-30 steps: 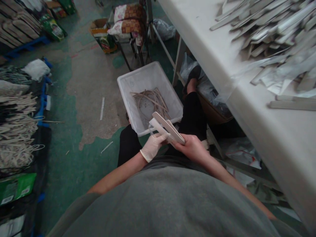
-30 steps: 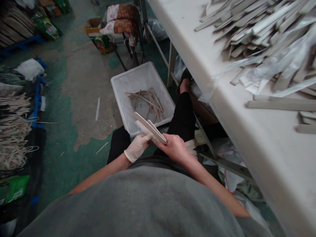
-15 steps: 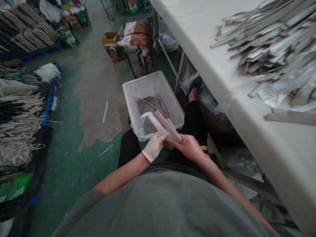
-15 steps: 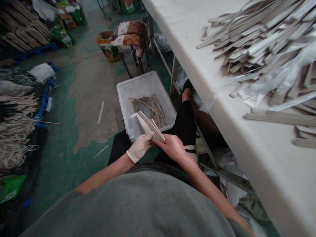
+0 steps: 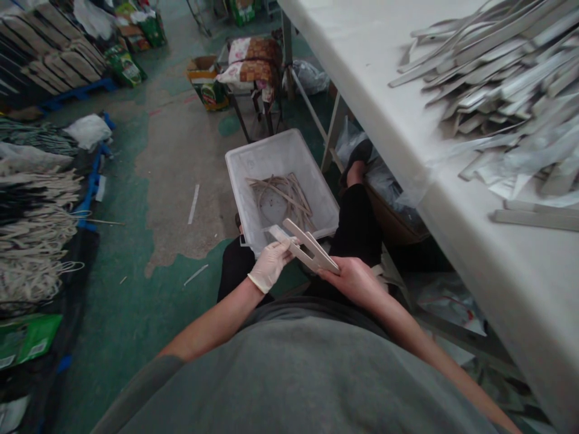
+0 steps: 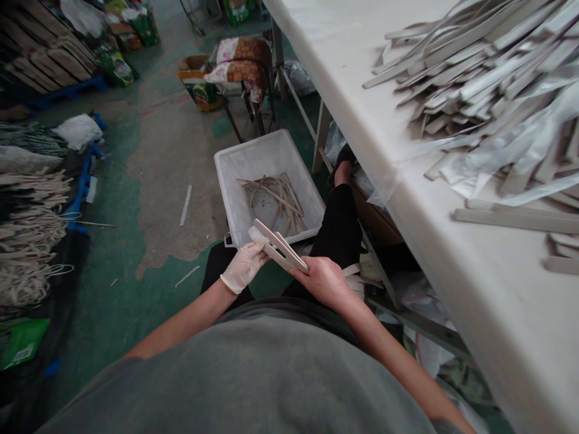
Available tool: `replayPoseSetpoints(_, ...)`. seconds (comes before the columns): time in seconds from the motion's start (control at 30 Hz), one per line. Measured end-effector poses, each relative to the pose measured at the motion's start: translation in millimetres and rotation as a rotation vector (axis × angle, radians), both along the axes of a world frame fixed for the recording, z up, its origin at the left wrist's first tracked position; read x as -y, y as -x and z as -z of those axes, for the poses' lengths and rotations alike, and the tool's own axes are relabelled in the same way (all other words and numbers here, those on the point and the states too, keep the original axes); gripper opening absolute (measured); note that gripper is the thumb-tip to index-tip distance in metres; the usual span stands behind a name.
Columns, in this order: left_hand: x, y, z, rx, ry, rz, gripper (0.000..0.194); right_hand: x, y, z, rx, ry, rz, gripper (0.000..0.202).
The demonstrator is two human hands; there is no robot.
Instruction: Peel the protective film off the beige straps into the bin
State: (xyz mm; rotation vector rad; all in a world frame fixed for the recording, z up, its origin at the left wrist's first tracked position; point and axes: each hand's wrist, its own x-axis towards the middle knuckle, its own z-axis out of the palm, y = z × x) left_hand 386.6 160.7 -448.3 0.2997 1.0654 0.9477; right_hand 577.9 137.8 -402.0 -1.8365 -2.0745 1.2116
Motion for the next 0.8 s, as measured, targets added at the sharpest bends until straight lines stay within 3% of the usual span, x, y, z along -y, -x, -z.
replayPoseSetpoints(0.2,9.6,-16.5,-1.2,0.068,-0.014,0.151,0.038,-4.1,6.7,2.4,-0.013,-0.052,0.101,0.024)
replayPoseSetpoints(0.4,-3.5,3.2,-1.8,0.0,0.033,-0.01,0.025,9.3,-11.3,1.9,0.004,0.003,0.03,0.025)
replayPoseSetpoints(0.6,10.8,-18.2,9.0,0.086,-0.004,0.17,0.037,-4.8,1.4,1.0,0.009,-0.047,0.09,0.026)
replayPoseSetpoints(0.8,-3.8,4.3,1.7,0.015,0.031,0.019,0.025,6.7,-16.4,-7.0,0.07,0.032,-0.011,0.022)
